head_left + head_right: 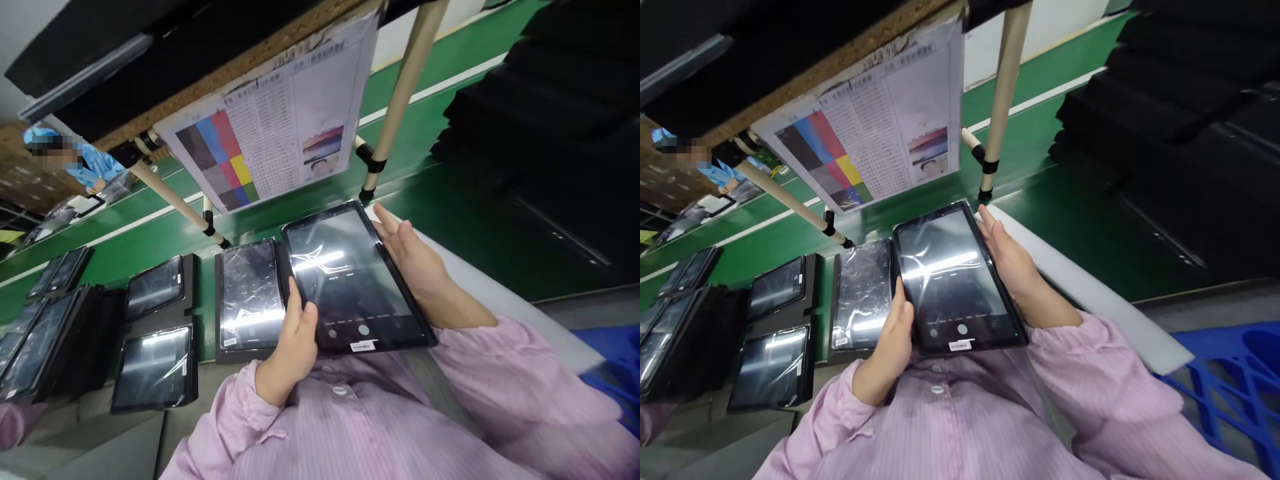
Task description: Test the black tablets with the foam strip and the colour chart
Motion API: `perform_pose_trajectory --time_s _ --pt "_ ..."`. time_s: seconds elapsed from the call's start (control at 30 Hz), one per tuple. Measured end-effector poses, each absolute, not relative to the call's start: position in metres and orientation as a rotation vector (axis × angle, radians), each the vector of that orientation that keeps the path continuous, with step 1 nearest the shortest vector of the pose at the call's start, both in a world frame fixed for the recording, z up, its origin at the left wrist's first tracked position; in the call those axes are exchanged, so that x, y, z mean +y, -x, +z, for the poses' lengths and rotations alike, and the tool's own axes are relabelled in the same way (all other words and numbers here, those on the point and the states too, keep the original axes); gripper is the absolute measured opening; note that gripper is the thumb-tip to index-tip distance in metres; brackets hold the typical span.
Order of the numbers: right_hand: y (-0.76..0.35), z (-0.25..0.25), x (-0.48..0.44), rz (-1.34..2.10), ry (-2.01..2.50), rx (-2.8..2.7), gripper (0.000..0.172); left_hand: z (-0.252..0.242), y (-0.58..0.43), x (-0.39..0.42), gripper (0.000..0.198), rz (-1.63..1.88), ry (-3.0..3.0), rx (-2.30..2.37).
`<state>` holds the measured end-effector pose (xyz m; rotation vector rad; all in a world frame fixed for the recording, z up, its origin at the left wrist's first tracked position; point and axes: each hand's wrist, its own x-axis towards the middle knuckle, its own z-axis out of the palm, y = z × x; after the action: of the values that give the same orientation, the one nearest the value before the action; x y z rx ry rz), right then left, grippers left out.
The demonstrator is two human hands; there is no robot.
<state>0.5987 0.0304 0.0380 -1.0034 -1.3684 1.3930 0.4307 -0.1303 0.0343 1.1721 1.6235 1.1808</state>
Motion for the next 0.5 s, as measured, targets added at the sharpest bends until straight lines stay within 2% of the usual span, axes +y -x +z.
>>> perform_pose_trajectory --time_s 0.1,0.13,0.27,0.37,0.5 --pt "-0.611 0.023 0.035 1.15 1.056 -1.47 0.094 0.042 -0.42 -0.138 0.067 1.048 -1.447 1.655" --pt "-0.615 0.022 0.033 1.04 1.06 -1.545 0.091 0.045 -0.413 -0.142 0.066 1.048 -1.529 1.678" --pt "-0.625 0.027 0.011 0.537 1.011 -2.152 0.056 0.058 -0.378 -0.159 0.055 1.039 -1.769 1.97" --pt "-0.618 0.026 -0.005 0.284 0.937 -2.452 0.047 0.061 -0.349 -0.166 0.038 0.843 -1.849 2.335" --pt "-0.608 0.023 -0.011 0.196 0.927 -2.458 0.048 0.06 -0.325 -0.166 0.034 0.508 -1.864 2.69"
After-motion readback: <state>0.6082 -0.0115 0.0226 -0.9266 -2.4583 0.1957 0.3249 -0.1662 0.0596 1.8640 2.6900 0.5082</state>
